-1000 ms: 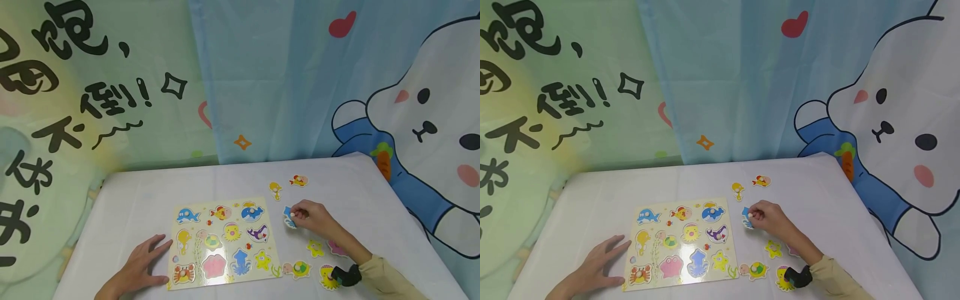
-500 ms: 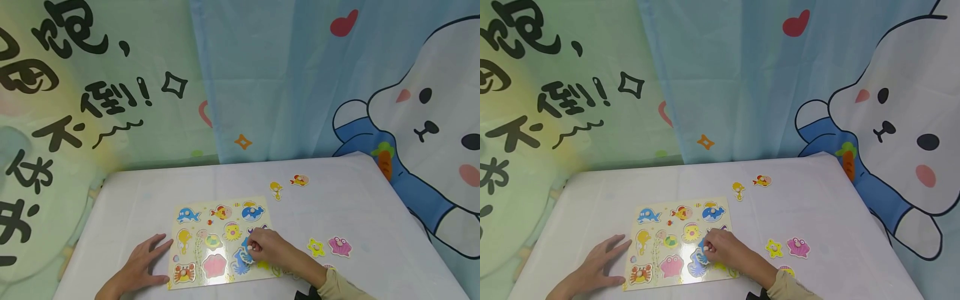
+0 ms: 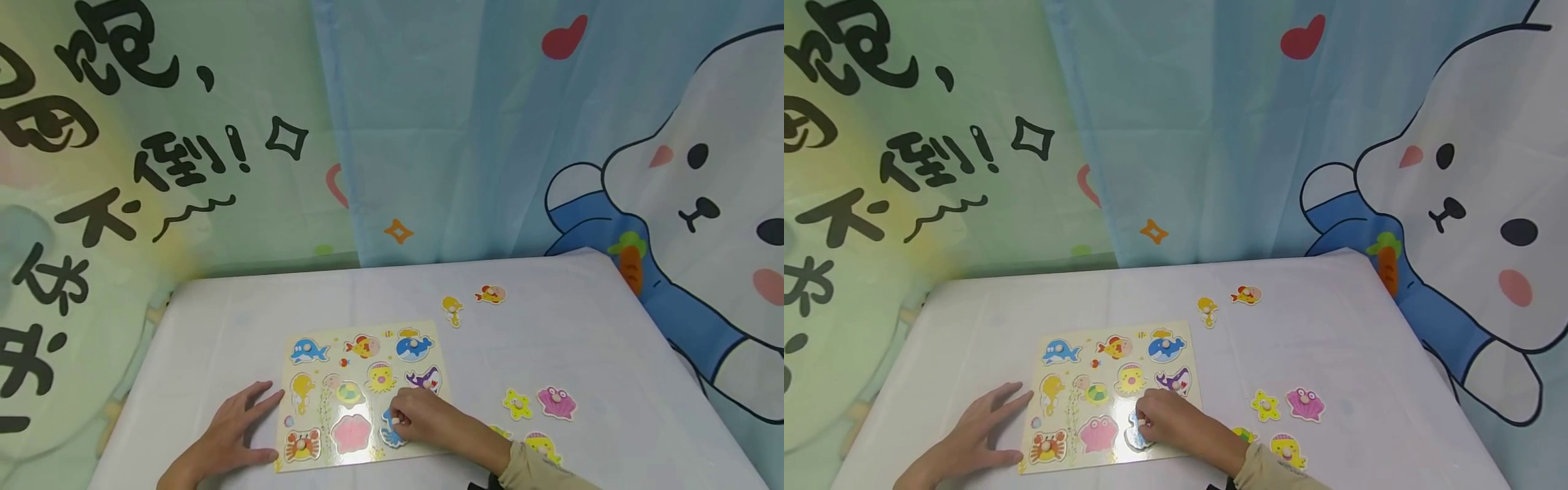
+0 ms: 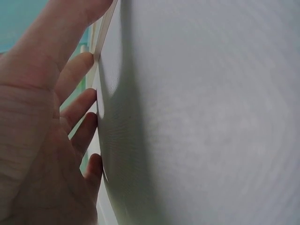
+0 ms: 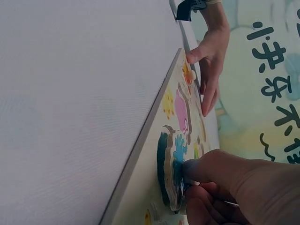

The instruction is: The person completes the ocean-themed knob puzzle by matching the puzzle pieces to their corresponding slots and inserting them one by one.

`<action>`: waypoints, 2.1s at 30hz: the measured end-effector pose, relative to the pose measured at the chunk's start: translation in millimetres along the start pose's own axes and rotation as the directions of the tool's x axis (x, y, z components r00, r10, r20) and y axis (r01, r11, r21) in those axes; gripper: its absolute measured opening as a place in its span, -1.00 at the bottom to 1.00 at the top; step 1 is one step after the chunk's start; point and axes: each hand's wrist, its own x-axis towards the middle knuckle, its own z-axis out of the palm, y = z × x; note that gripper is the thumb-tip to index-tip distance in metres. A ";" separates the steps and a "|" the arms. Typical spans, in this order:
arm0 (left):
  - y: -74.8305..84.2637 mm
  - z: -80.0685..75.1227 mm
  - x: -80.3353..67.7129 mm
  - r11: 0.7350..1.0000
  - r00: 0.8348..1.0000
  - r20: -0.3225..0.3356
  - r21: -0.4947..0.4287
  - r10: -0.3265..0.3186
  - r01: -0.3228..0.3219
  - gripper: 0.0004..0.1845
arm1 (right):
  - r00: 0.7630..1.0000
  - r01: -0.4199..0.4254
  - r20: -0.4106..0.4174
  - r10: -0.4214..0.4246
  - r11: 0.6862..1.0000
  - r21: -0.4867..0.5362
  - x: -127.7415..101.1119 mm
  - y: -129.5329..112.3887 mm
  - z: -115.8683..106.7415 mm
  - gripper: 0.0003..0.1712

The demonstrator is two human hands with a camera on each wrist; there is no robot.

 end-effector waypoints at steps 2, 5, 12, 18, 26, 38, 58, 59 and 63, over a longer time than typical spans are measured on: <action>-0.1 0.0 0.2 1.000 1.000 0.003 -0.001 -0.004 0.004 -0.04 | 1.000 0.008 0.001 -0.008 1.000 0.000 -0.3 0.7 2.0 -0.96; 0.0 0.2 0.6 1.000 1.000 0.017 0.004 -0.018 0.018 -0.03 | 1.000 0.004 0.009 -0.004 1.000 0.001 -0.9 1.8 5.5 -0.96; 0.0 -1.1 2.1 1.000 1.000 0.012 0.003 -0.006 0.006 -0.04 | 0.999 0.020 -0.029 -0.021 0.999 -0.050 -2.2 1.4 9.8 -0.93; -0.1 -1.3 2.3 1.000 1.000 0.018 0.010 -0.009 0.008 -0.04 | 0.997 0.039 -0.059 -0.042 0.997 -0.067 -3.7 1.0 13.3 -0.93; 0.6 -2.8 1.8 1.000 0.999 0.027 0.010 -0.023 0.023 -0.03 | 0.991 0.073 -0.106 -0.084 0.992 -0.103 -5.3 0.7 17.4 -0.97; 1.0 0.0 1.7 1.000 1.000 0.020 0.005 -0.021 0.021 -0.04 | 0.997 0.039 -0.064 -0.049 0.989 -0.144 -10.6 -2.5 19.0 -0.82; -4.5 2.7 -1.3 0.999 1.000 0.011 0.036 -0.014 0.014 -0.03 | 0.994 -0.046 -0.090 0.063 0.982 0.182 -105.9 32.9 -12.5 -0.76; -4.4 2.2 -2.0 0.999 1.000 0.013 0.035 -0.011 0.010 -0.03 | 0.990 -0.041 -0.124 0.065 0.982 0.187 -109.7 38.1 -14.5 -0.78; -4.5 0.7 -3.6 0.999 0.999 0.024 0.043 -0.027 0.026 -0.02 | 0.959 0.082 -0.283 -0.034 0.984 0.159 -116.9 60.6 -17.4 -0.82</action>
